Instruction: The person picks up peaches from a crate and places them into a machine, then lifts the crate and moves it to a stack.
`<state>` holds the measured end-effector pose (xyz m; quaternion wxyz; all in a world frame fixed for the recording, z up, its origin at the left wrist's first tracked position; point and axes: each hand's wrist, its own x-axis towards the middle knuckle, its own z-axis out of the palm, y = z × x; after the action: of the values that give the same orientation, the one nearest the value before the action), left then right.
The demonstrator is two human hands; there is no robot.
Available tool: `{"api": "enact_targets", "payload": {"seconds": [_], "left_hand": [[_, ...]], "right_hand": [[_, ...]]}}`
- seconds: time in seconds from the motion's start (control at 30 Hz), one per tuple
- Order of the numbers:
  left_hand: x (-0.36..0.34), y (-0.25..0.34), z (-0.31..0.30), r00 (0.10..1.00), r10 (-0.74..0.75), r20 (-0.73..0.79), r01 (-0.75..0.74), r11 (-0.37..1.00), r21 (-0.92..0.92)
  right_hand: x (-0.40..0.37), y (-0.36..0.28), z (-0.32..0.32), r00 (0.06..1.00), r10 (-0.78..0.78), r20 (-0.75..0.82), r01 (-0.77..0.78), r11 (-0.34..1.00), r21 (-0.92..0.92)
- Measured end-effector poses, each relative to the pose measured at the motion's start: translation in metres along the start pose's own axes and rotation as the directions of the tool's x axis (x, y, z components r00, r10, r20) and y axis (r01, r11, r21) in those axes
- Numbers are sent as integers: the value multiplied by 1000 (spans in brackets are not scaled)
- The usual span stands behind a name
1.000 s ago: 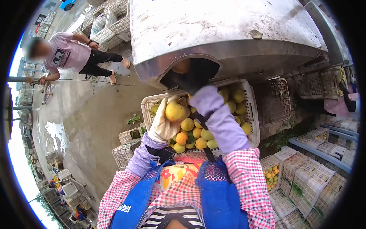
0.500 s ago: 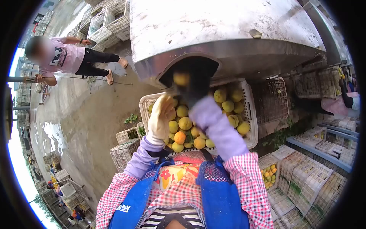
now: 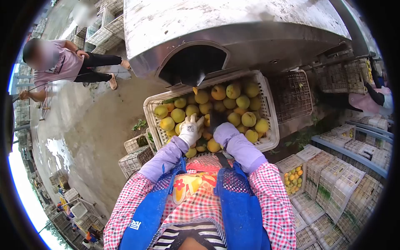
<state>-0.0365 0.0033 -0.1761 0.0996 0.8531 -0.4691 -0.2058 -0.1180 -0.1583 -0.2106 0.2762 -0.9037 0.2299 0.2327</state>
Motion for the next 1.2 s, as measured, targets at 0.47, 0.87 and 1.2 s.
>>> {"api": "enact_targets", "payload": {"seconds": [0.47,0.87,1.2], "left_hand": [[-26,11,-138,993,-14,113,109,-173,-979],[-23,0,-141,980,-132,147,-19,-804,-594],[-9,10,-117,988,-148,-44,-147,-821,-552]], "right_hand": [[-85,-62,-105,819,-134,-557,470,715,518],[61,-119,-176,622,-150,-768,398,906,145],[-37,-105,-107,468,-249,-848,599,794,98]]}}
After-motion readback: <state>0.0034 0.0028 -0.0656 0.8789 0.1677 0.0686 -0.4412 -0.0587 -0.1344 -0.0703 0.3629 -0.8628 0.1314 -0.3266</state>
